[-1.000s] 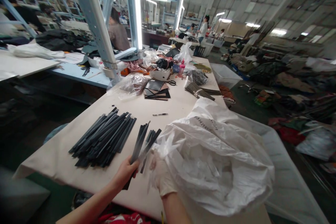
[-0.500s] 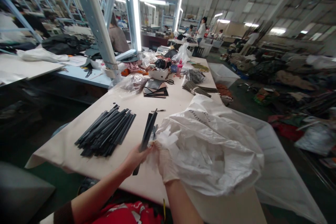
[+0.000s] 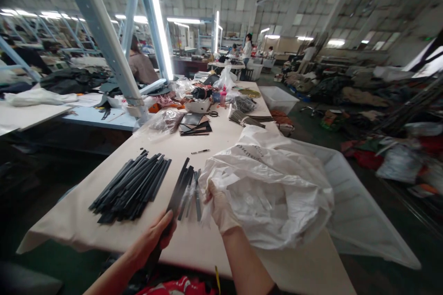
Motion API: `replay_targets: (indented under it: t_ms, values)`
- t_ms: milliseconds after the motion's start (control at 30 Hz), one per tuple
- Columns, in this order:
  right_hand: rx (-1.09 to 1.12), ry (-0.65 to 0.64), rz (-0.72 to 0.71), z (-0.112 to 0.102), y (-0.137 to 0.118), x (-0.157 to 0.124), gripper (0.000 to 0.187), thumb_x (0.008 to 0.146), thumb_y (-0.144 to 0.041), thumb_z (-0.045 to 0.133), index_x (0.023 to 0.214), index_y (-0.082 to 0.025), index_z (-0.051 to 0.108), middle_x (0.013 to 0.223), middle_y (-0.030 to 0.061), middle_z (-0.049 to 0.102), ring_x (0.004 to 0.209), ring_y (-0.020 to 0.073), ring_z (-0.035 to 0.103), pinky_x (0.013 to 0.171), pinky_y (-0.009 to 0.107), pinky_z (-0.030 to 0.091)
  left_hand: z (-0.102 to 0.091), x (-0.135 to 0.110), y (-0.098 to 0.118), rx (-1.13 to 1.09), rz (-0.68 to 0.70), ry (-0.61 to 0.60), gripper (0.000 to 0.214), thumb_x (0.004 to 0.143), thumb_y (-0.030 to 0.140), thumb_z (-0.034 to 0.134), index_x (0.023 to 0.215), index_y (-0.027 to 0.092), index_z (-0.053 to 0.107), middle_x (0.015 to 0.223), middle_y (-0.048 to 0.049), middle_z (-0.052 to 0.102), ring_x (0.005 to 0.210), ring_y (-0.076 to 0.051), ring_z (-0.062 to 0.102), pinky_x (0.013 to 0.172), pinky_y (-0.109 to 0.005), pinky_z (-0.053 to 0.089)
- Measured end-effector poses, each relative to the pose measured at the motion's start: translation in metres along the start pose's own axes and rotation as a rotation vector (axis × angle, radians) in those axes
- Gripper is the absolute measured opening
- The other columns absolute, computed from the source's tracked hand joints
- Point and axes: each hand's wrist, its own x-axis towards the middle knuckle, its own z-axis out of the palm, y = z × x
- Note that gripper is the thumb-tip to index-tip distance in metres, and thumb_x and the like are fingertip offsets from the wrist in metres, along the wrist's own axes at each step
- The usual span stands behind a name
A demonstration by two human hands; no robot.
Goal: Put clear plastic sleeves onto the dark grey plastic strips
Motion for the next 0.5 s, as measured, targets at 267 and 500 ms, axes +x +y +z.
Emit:
replay_targets:
  t_ms: [267,500]
  values:
    - [0.269,-0.014,0.092,0.022,-0.015,0.007,0.032,0.060,-0.033,0.079,0.066,-0.018,0.051,0.054,-0.0079,0.048,0.040,0.0022,0.036,0.037,0.015,0.034,-0.014,-0.012,-0.006,0.032,-0.014,-0.095,0.040,0.071,0.054,0.057,0.085,0.019,0.042,0.050,0.0099,0.042,0.036,-0.002,0.029,0.036,-0.016,0.018]
    - [0.072,0.096,-0.029,0.032,-0.008,0.014,0.032,0.059,-0.038,0.078,0.061,-0.018,0.053,0.050,-0.0070,0.049,0.040,0.0050,0.038,0.040,0.020,0.033,-0.021,-0.006,-0.014,0.094,-0.042,-0.111,0.042,0.068,0.056,0.058,0.081,0.019,0.043,0.048,0.0093,0.046,0.032,-0.002,0.029,0.034,-0.016,0.017]
